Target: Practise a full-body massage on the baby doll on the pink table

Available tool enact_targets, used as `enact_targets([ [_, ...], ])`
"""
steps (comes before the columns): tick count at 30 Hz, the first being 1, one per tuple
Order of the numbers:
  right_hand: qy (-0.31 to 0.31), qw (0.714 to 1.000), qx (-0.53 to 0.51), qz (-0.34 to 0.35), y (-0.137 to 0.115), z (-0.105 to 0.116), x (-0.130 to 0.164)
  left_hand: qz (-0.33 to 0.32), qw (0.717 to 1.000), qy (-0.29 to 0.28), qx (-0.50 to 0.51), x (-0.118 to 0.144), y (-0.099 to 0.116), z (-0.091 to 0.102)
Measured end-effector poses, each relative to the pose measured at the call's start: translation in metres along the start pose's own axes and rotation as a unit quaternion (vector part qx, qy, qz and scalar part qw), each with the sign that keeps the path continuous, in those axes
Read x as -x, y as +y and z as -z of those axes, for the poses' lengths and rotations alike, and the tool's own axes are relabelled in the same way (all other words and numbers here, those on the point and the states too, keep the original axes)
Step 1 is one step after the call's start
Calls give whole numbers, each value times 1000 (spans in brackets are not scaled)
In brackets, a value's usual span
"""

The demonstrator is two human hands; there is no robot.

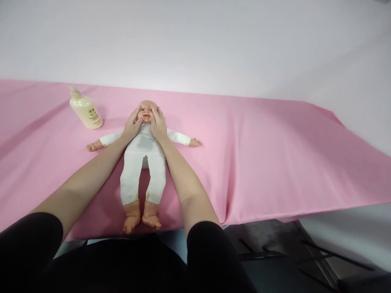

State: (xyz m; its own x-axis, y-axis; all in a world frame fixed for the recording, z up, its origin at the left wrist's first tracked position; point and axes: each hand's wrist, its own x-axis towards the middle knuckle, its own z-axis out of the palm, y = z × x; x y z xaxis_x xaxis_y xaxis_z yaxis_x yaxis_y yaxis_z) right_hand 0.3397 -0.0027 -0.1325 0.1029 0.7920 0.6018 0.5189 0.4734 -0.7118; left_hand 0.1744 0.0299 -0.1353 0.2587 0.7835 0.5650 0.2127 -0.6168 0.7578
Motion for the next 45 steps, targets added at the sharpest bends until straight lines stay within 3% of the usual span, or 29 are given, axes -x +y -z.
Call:
enact_targets([
  [10,24,998,-23,-50,5,-4,-2,51,999,7,8,1,-3,0],
  [18,20,999,-20,-21,0,-1,0,-1,1000,2,-9,0,2,1],
  [25,19,999,-27,-30,-5,0,1,27,1000,10,-8,1,-1,0],
  [35,34,998,-42,-39,-11,1,2,18,999,34,33,2,-8,-2],
  [45,59,994,-74,-58,4,3,0,7,998,45,33,-2,-11,-2],
])
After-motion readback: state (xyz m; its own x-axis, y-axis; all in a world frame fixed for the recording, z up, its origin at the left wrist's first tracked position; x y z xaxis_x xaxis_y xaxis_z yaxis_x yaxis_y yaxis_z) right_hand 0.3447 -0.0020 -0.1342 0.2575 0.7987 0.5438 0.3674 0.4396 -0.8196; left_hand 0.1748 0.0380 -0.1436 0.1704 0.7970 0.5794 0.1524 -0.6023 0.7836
